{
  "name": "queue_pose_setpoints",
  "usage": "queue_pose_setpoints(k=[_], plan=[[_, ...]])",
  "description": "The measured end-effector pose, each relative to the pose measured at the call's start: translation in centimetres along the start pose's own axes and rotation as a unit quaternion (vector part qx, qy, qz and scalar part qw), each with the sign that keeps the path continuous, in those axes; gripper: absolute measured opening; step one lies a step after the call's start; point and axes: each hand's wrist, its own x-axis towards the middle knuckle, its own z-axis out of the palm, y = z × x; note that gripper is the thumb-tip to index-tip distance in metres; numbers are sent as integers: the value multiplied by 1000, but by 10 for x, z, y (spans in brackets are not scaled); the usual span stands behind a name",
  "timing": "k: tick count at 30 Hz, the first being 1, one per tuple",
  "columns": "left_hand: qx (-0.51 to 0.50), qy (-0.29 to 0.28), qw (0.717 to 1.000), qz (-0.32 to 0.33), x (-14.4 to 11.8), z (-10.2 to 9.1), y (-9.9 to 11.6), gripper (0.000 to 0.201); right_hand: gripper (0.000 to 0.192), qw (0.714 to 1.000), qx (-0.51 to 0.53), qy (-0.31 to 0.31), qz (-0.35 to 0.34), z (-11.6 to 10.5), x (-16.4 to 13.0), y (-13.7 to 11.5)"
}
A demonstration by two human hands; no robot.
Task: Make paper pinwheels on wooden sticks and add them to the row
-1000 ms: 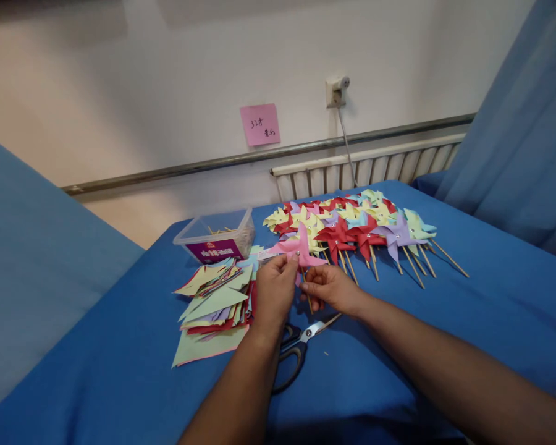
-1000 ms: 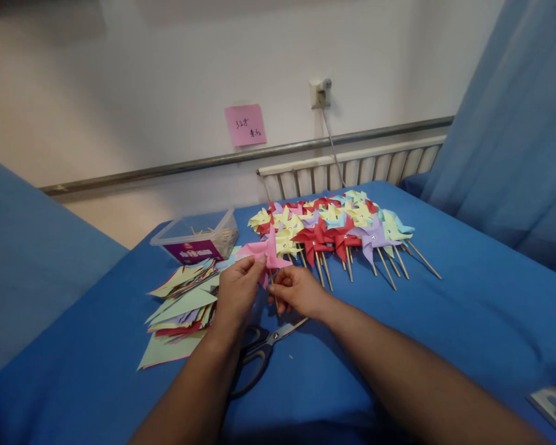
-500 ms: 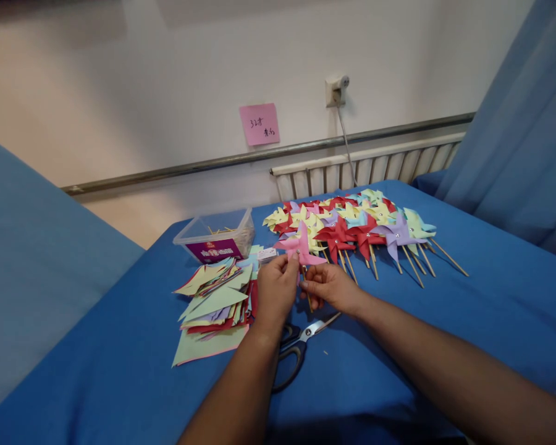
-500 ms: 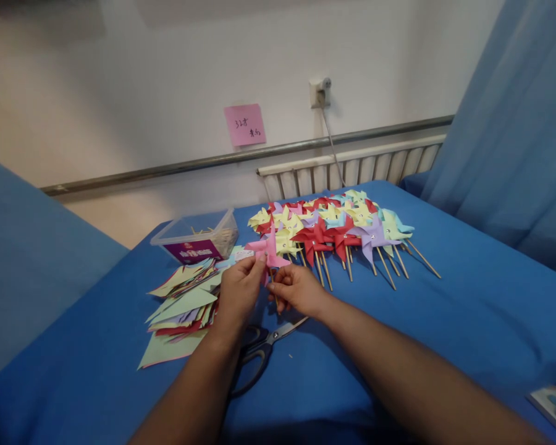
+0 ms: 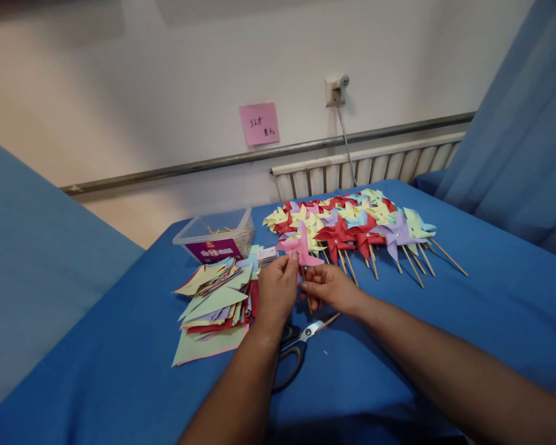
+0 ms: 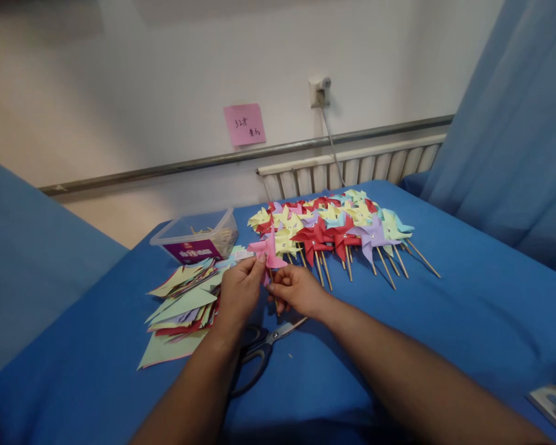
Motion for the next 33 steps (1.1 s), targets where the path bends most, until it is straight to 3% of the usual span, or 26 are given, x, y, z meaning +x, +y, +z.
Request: queue_pose_setpoints(k=[16, 19, 21, 25, 28, 33], plan=[[-34, 14, 999, 6, -1, -2, 3, 45, 41, 1000, -1, -2, -12, 0, -1, 0], [-86, 21, 996, -18, -1, -2, 1, 47, 44, 1000, 16, 7, -12, 0, -2, -3], [-180, 11, 982, -50, 0, -1, 0, 46, 46, 999, 31, 16, -11, 0, -4, -7], [-377, -47, 917, -121, 3, 1, -2, 39, 46, 998, 56, 14, -10, 0, -8, -11], [-437, -76, 882, -155, 4, 0, 0, 36, 44, 998, 67, -1, -14, 0, -10, -11], [-478, -88, 858, -164, 3, -2, 3, 34, 41, 997, 77, -22, -21, -2, -11, -9]])
